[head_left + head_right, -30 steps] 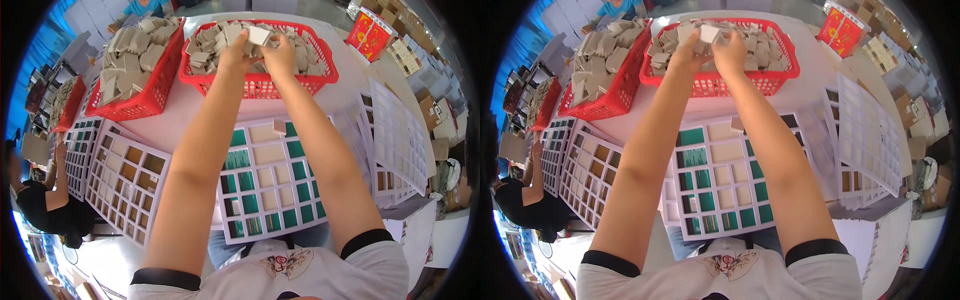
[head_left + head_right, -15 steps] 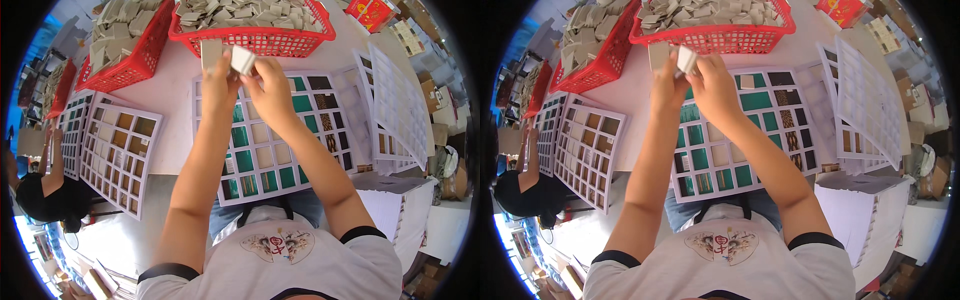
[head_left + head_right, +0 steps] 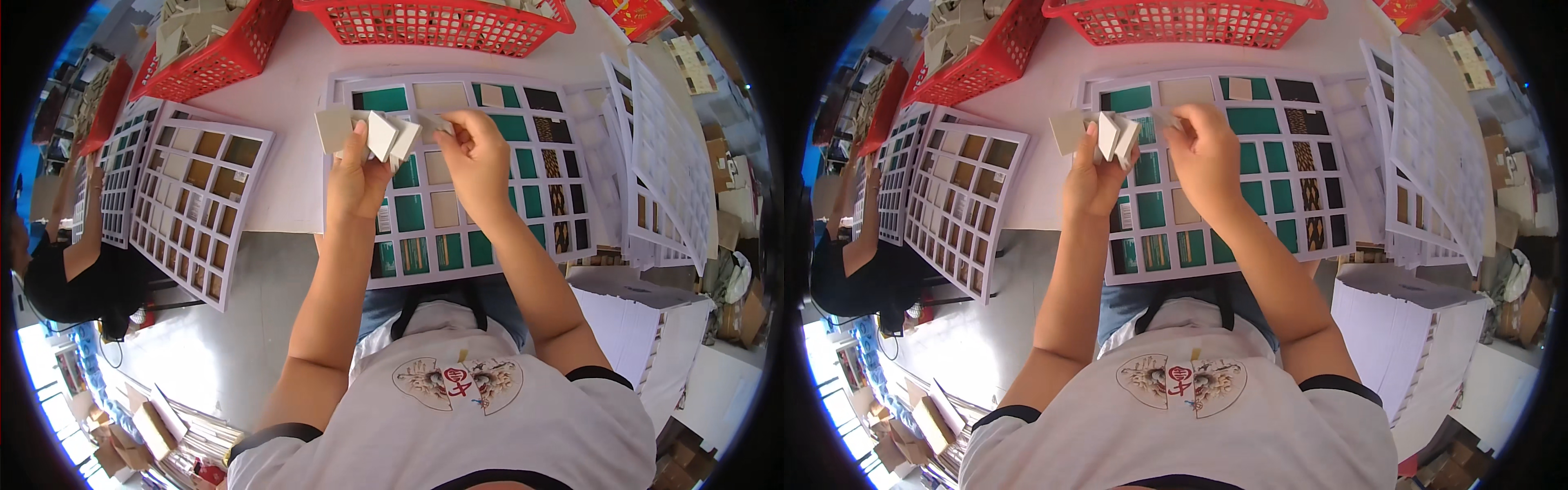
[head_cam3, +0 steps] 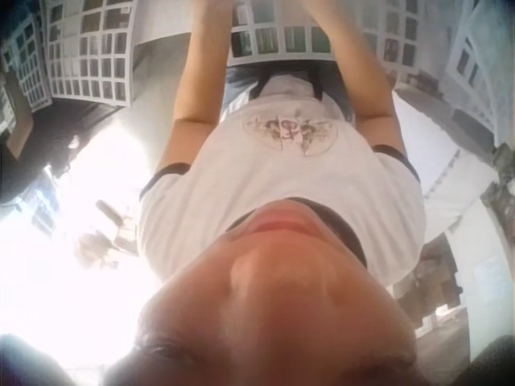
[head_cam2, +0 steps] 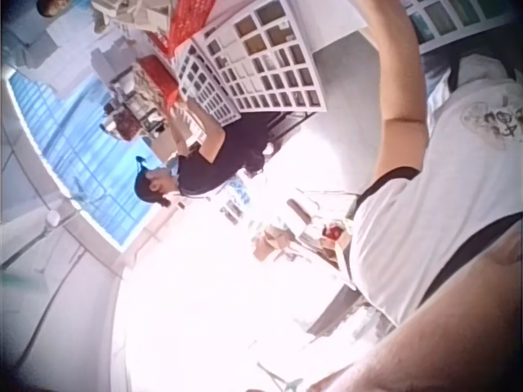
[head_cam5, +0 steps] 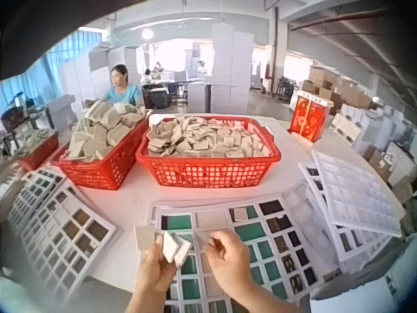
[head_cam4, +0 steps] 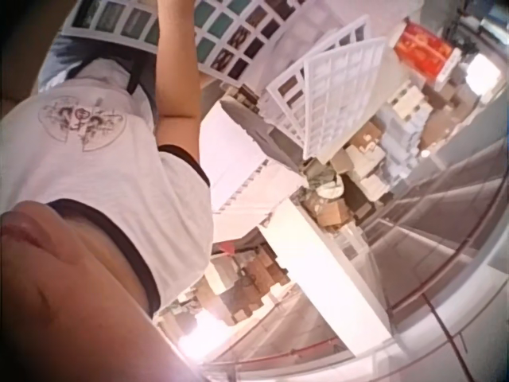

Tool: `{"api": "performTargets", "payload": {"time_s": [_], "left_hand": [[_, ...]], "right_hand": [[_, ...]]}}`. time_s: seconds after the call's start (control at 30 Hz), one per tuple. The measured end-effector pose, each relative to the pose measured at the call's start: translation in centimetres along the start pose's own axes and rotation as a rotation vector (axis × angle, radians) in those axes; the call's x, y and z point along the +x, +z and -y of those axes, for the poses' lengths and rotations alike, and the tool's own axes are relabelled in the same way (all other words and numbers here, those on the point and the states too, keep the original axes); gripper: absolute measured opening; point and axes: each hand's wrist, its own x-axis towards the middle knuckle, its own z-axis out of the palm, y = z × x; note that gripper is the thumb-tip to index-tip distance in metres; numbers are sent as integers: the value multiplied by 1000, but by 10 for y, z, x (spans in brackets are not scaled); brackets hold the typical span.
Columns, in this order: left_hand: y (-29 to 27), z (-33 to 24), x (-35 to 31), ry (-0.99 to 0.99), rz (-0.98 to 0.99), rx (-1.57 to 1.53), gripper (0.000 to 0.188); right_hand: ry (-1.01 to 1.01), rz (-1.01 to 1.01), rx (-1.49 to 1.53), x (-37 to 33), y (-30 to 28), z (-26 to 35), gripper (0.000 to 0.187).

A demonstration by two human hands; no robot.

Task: The person places small rectangular sample blocks into the compartments of a white grid tray. They pick up blocks from a red basket and arrange them into the tray, occasionally swapping blocks between compartments to organize them by color or pattern.

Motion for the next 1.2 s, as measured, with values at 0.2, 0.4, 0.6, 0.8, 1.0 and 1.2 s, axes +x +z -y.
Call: {"api": "performTargets", "payload": {"time_s": [0.2,0.4,0.6,0.8,1.0,1.2], "left_hand": [[-3,3,-17,-240,61,-95,39],[-10,-8,-20,-118,2,65,38],[-55,-53,-34,-157,6,-75,38],[-73,-43,-57,-134,-103,-41,37],[-76,-34,-50,-64,-183,2,33],[-85,-38,-30,-63,-38,-129,39]], "right_hand": [[16,136,52,-2,-1,5,11],[-304,65,-345,-7,-7,8,14],[286,558,88,-59,-39,11,12],[207,792,-102,-67,-71,-5,11],[-263,782,-358,-110,-78,3,25],[-580,703,-517,-129,-65,-2,43]]}}
